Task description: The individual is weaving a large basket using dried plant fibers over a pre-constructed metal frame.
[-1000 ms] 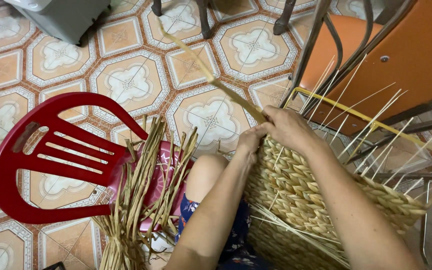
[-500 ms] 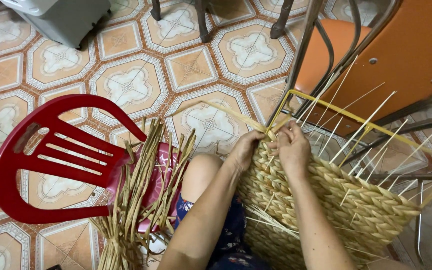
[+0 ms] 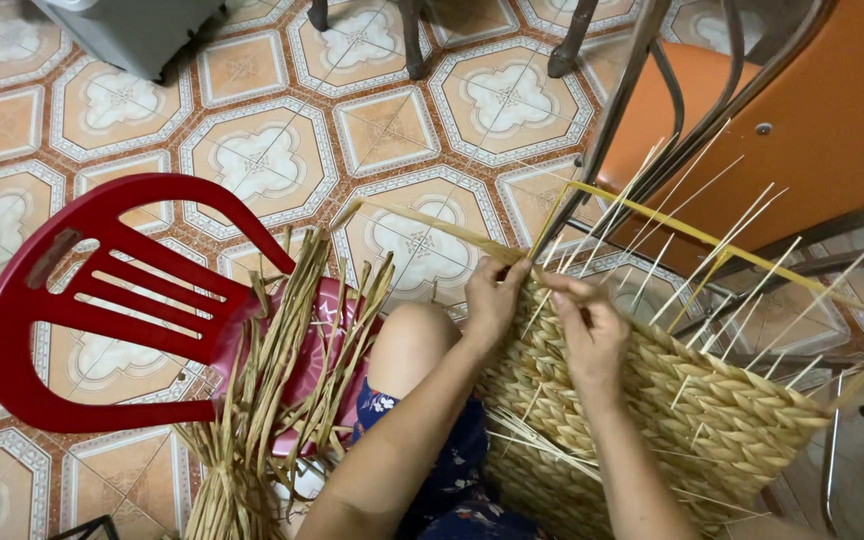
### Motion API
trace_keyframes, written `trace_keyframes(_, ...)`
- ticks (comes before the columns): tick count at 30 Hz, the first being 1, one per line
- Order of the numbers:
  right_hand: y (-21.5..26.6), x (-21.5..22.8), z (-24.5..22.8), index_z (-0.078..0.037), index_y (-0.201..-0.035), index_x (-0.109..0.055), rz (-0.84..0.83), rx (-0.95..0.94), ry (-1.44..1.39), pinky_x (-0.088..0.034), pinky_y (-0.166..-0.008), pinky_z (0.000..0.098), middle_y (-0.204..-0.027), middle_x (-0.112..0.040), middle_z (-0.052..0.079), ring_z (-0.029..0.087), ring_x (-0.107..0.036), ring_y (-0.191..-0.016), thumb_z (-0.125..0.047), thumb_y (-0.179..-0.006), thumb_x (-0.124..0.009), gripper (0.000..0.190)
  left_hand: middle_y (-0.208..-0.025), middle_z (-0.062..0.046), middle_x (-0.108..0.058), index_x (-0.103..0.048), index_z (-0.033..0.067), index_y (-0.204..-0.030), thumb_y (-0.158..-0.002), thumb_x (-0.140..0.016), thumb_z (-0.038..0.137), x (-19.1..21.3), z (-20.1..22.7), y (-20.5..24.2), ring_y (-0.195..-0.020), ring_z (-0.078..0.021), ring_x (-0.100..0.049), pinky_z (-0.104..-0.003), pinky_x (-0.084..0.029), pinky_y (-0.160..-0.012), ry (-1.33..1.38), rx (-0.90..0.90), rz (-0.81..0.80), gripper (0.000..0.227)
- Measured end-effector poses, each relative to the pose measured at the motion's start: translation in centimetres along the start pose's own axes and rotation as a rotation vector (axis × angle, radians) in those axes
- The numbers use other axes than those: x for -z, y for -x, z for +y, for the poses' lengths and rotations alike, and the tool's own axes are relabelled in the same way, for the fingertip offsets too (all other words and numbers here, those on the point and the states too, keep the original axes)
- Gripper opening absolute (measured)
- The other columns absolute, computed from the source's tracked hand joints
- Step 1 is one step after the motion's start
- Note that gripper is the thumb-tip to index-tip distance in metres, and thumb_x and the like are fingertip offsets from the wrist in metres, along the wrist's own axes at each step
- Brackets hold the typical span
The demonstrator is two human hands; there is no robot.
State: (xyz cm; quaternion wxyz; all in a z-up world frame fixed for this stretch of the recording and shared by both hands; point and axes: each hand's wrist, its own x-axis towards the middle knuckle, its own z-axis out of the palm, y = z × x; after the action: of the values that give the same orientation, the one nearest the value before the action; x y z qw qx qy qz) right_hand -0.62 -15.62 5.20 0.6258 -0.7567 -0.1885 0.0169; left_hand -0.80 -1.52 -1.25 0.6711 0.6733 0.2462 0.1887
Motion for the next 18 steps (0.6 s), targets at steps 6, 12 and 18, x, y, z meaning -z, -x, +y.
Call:
trace_keyframes(6,4.9,1.3,2.9,-0.006,-0.106,-0.075,0.11,0.182,0.352,-0.064,-0.061,0.0211,-0.118,-0.073,0.012,0.017,-0.073,-0.09,-0.006,-0.098,-0.066,0.012,-0.103,-0.011,-0.065,-0.065,0.0039,-0.123,-0.104,-0.06,0.012,1.8,1.0,-0.6,-0.088,-0.0225,-0.065,-0.035,-0.058,-0.074,-0.465,-0.547,-0.11,0.021)
trace_keyframes(12,6.5,-0.6,2.3,-0.007,-0.113,-0.073,-0.124,0.426,0.375,-0.066,-0.08,0.028,-0.123,-0.071,0.013,0.022,-0.073,-0.101,-0.004,-0.091,-0.068,0.022,-0.094,-0.015,-0.063,-0.061,0.0092,-0.106,-0.092,-0.067,0.016,2.4,6.7,-4.0,-0.076,-0.0282,-0.067,-0.039,-0.059,-0.061,-0.892,-0.811,-0.422,0.017)
trace_keyframes(18,3.8,1.0,5.5,-0.011,-0.116,-0.073,-0.482,0.12,0.447,-0.063,-0.054,0.0226,-0.125,-0.074,0.008,0.014,-0.075,-0.074,0.003,-0.094,-0.056,0.031,-0.093,-0.017,-0.068,-0.052,0.0061,-0.111,-0.101,-0.055,0.012,1.3,5.8,-4.9,-0.065,-0.0272,-0.07,-0.036,-0.059,-0.05,-1.053,-0.642,-0.627,0.012)
